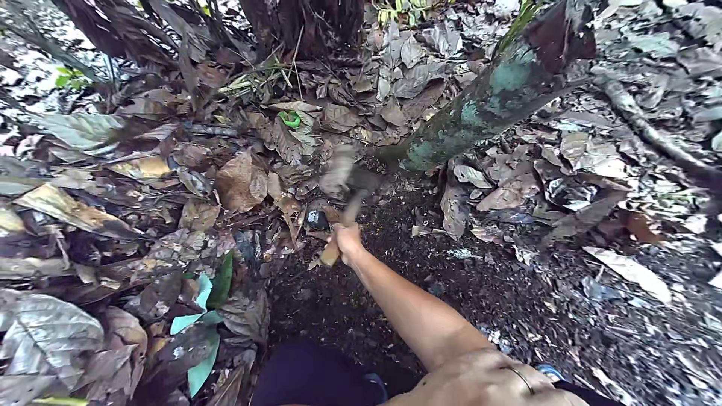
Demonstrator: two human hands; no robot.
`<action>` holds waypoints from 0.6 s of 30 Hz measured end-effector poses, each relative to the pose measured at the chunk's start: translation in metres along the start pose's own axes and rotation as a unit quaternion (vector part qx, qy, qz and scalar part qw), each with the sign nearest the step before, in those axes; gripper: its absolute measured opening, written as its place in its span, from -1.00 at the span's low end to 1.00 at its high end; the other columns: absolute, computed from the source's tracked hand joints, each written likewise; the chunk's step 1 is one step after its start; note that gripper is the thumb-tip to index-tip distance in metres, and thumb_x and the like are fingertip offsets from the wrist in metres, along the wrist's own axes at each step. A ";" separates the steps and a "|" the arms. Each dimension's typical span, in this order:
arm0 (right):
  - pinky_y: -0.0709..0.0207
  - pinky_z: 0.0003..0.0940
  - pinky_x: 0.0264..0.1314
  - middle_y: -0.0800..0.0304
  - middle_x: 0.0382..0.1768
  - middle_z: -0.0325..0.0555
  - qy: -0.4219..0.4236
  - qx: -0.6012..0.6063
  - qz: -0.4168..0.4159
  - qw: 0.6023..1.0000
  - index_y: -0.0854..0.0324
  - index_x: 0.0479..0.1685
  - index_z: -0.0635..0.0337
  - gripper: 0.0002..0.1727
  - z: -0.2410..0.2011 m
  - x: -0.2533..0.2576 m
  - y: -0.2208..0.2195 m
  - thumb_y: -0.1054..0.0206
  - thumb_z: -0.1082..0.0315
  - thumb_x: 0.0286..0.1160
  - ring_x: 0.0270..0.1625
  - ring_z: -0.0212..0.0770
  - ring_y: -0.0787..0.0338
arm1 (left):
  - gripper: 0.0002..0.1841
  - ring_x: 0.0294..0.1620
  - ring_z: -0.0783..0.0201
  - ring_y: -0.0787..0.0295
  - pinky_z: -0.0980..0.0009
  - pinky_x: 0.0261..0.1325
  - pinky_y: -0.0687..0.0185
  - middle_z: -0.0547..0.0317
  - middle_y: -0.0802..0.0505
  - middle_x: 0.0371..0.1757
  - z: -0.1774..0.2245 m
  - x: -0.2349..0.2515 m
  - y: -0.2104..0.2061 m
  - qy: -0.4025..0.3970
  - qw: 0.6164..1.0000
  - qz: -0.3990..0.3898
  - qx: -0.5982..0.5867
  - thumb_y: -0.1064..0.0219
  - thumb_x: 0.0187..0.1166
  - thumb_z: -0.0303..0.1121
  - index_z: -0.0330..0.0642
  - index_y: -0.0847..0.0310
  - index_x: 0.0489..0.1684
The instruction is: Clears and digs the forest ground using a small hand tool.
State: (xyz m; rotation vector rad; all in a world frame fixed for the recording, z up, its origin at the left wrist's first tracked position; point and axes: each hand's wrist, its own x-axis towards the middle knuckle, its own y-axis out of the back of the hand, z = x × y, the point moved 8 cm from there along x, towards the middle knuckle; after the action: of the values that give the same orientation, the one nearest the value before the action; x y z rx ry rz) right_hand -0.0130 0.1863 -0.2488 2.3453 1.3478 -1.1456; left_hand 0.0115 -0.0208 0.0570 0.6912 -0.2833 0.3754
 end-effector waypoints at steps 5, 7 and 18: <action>-0.65 -0.33 -0.46 -0.64 -0.21 -0.03 0.025 -0.147 -0.228 0.962 -0.10 0.82 0.09 -0.34 -0.005 -0.068 -0.053 -0.21 0.28 0.77 -0.51 -0.25 -0.66 | -0.72 0.12 0.10 -0.89 0.26 0.28 -0.70 0.05 -0.95 0.03 -0.009 0.001 0.000 -0.011 1.000 -0.002 0.027 -0.21 0.69 -0.43 -0.09 -0.87 0.13; -0.64 -0.36 -0.51 -0.64 -0.28 -0.04 0.028 -0.064 -0.170 0.983 -0.16 0.74 0.19 -0.42 0.004 -0.075 -0.030 -0.18 0.29 0.81 -0.54 -0.27 -0.66 | -0.72 0.13 0.09 -0.90 0.26 0.30 -0.70 0.03 -0.95 0.03 -0.009 -0.002 0.005 -0.013 1.000 0.005 0.020 -0.22 0.69 -0.43 -0.12 -0.87 0.14; -0.76 -0.14 -0.35 -0.58 -0.37 -0.03 -0.130 0.030 -0.142 0.981 0.01 0.66 0.14 -0.45 0.176 -0.091 0.033 -0.11 0.24 0.85 -0.49 -0.13 -0.72 | -0.72 0.09 0.09 -0.89 0.25 0.23 -0.71 0.06 -0.94 -0.01 -0.008 -0.015 -0.007 -0.014 0.999 -0.009 0.028 -0.18 0.73 -0.42 -0.07 -0.86 0.12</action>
State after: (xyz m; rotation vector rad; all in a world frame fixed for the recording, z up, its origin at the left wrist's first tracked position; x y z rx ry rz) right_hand -0.1043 0.0176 -0.3102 1.9942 1.6028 -1.5307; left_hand 0.0026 -0.0246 0.0418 0.7529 -0.2937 0.3585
